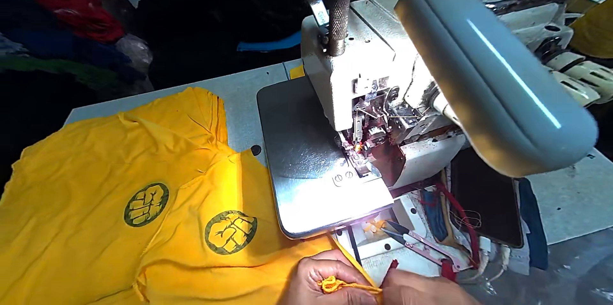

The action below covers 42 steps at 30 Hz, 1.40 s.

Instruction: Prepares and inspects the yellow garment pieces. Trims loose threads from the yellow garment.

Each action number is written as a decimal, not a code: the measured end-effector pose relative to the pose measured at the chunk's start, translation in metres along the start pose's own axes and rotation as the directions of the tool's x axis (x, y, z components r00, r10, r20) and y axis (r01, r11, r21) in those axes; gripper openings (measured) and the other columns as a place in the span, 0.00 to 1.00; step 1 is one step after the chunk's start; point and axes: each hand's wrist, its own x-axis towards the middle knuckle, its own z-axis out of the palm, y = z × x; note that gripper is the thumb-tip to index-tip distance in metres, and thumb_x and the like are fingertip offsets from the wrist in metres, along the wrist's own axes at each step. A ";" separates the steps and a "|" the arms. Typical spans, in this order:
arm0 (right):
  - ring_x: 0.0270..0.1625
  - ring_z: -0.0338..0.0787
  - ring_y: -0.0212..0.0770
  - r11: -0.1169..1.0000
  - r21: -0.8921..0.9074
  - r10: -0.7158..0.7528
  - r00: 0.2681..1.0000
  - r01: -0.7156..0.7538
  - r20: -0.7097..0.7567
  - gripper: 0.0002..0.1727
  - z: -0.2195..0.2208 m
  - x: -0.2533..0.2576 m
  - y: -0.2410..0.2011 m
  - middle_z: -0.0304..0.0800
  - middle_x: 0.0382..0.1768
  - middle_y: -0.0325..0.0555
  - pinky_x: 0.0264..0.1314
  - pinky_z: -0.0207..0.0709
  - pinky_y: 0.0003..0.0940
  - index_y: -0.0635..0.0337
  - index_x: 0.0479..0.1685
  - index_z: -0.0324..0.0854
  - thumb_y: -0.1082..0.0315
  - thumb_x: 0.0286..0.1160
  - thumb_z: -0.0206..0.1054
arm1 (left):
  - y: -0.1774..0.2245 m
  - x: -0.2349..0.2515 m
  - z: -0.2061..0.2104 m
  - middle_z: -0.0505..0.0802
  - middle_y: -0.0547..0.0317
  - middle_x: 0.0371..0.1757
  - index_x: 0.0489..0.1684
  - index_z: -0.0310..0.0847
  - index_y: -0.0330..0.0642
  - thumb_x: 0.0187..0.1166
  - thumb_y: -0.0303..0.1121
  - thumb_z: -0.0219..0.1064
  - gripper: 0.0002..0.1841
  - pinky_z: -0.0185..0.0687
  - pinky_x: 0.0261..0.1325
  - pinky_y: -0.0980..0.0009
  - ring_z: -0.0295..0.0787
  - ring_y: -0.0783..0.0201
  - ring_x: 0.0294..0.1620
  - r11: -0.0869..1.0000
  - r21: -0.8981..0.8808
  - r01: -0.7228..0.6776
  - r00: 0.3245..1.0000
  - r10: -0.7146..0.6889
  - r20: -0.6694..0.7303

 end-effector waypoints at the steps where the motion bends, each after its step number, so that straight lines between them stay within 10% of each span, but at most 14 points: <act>1: 0.40 0.90 0.52 0.964 -0.266 -0.019 1.000 0.014 -0.017 0.12 -0.009 -0.005 0.000 0.86 0.36 0.59 0.42 0.84 0.43 0.69 0.43 0.83 0.74 0.87 0.54 | 0.000 -0.001 -0.001 0.93 0.65 0.36 0.31 0.95 0.38 0.66 0.25 0.80 0.02 0.82 0.50 0.81 0.86 0.78 0.44 1.000 0.017 -0.011 1.000 0.011 -0.008; 4: 0.42 0.92 0.53 0.624 -0.766 -0.078 0.963 -0.155 -0.259 0.10 -0.065 -0.035 0.023 0.89 0.39 0.56 0.39 0.87 0.49 0.62 0.44 0.82 0.72 0.85 0.55 | 0.000 -0.006 -0.003 0.92 0.66 0.35 0.30 0.94 0.40 0.67 0.26 0.80 0.02 0.82 0.48 0.82 0.86 0.78 0.43 0.998 0.024 -0.053 0.998 0.054 -0.041; 7: 0.29 0.87 0.56 0.469 -0.795 -0.037 0.891 -0.384 -0.452 0.15 -0.105 -0.056 0.012 0.86 0.32 0.63 0.27 0.80 0.50 0.73 0.42 0.82 0.71 0.86 0.53 | 0.009 -0.003 0.002 0.91 0.69 0.34 0.28 0.96 0.40 0.67 0.28 0.80 0.02 0.80 0.48 0.85 0.85 0.81 0.42 1.000 0.027 0.000 0.995 0.003 -0.098; 9: 0.29 0.88 0.52 0.618 -0.665 0.096 0.880 -0.420 -0.466 0.17 -0.094 -0.058 0.000 0.89 0.35 0.64 0.28 0.81 0.47 0.73 0.49 0.83 0.65 0.88 0.57 | 0.002 0.000 0.002 0.92 0.66 0.34 0.30 0.95 0.39 0.67 0.27 0.81 0.02 0.82 0.46 0.83 0.86 0.79 0.41 1.000 0.001 -0.012 0.997 0.012 -0.078; 13: 0.61 0.88 0.52 0.890 -0.393 0.119 0.949 -0.232 -0.292 0.30 -0.032 -0.027 0.007 0.87 0.64 0.63 0.62 0.84 0.46 0.61 0.75 0.80 0.51 0.81 0.70 | -0.001 -0.001 0.004 0.96 0.64 0.38 0.36 0.94 0.37 0.61 0.24 0.83 0.07 0.87 0.50 0.80 0.90 0.78 0.43 1.000 -0.015 -0.018 0.998 0.017 -0.061; 19: 0.40 0.84 0.24 0.985 0.153 0.109 0.971 -0.077 -0.212 0.15 0.011 -0.001 0.046 0.88 0.35 0.42 0.44 0.76 0.16 0.64 0.35 0.88 0.60 0.81 0.70 | 0.000 -0.003 0.003 0.95 0.67 0.39 0.33 0.95 0.41 0.66 0.27 0.80 0.03 0.85 0.52 0.81 0.89 0.79 0.46 1.000 -0.007 -0.010 0.996 0.009 -0.087; 30: 0.44 0.84 0.24 0.975 0.212 0.185 0.771 -0.066 -0.609 0.08 0.058 -0.005 0.033 0.85 0.37 0.41 0.47 0.78 0.16 0.65 0.31 0.83 0.75 0.79 0.63 | 0.001 -0.002 0.007 0.92 0.61 0.34 0.31 0.94 0.33 0.68 0.24 0.78 0.03 0.82 0.47 0.83 0.86 0.78 0.41 0.992 0.110 -0.056 0.995 0.064 -0.075; 33: 0.46 0.87 0.23 0.982 -0.023 0.115 0.691 -0.188 -0.714 0.11 0.046 -0.007 0.033 0.87 0.42 0.40 0.49 0.82 0.17 0.61 0.40 0.84 0.69 0.88 0.58 | 0.003 -0.004 0.004 0.92 0.63 0.36 0.31 0.94 0.35 0.69 0.23 0.76 0.01 0.83 0.49 0.81 0.86 0.78 0.43 0.997 0.074 0.004 0.994 0.004 -0.109; 37: 0.52 0.90 0.59 0.617 -0.656 0.019 0.841 -0.435 -0.541 0.17 0.012 -0.022 0.030 0.92 0.47 0.60 0.54 0.84 0.48 0.64 0.53 0.91 0.59 0.85 0.64 | 0.008 0.001 0.008 0.94 0.61 0.39 0.39 0.95 0.34 0.73 0.22 0.71 0.06 0.86 0.50 0.79 0.89 0.76 0.44 0.993 0.080 0.090 0.987 -0.078 -0.142; 42: 0.50 0.90 0.63 0.502 -0.725 0.082 0.860 -0.472 -0.504 0.18 0.020 -0.028 0.037 0.90 0.46 0.62 0.51 0.85 0.51 0.68 0.59 0.89 0.63 0.82 0.66 | 0.008 0.000 0.011 0.95 0.62 0.38 0.37 0.96 0.36 0.71 0.23 0.74 0.04 0.86 0.49 0.78 0.89 0.76 0.42 0.994 0.068 0.087 0.985 -0.076 -0.152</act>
